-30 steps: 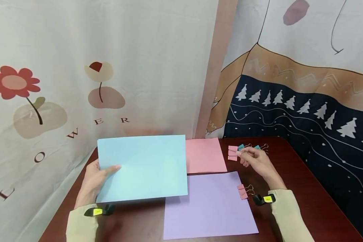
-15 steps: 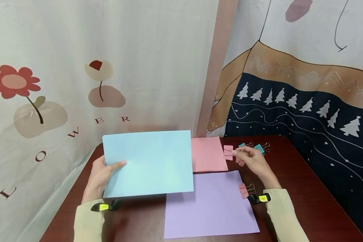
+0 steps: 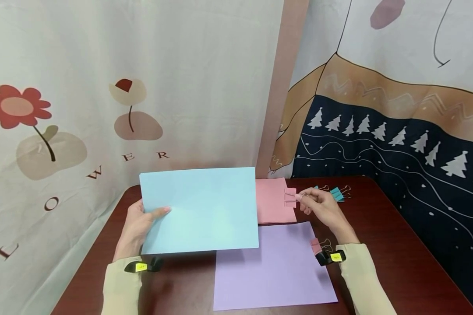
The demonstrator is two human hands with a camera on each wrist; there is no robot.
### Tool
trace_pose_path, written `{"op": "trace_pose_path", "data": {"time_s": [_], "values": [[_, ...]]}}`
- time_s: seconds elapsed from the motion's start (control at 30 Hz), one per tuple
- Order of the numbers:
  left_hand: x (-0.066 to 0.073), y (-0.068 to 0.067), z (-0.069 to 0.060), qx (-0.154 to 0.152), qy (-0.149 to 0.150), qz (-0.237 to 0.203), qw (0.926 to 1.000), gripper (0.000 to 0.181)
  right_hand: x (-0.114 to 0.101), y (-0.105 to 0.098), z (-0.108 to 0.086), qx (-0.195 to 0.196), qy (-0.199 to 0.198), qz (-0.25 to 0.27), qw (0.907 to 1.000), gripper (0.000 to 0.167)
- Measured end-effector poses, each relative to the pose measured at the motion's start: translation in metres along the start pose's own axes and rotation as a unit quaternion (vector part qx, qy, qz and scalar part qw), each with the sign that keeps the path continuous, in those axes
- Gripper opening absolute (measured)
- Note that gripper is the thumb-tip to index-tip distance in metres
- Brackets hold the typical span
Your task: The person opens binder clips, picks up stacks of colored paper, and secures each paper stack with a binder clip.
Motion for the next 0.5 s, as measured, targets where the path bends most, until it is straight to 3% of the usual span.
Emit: {"op": "trace_pose_path", "data": {"time_s": [0.5], "values": [[0.004,0.009,-0.003,-0.013,0.000,-0.028,0.9995,0.066,-0.005,0.014,0.001,-0.014,-0.007,0.001,0.9999,0.037]]}}
Point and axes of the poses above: each hand's wrist, its own z-axis towards the middle knuckle, its own y-axis out of the palm, x = y × z, the point moved 7 cm from there along z, towards the middle knuckle, and after that the axes turned 11 degrees about z, right-handed, at the moved point
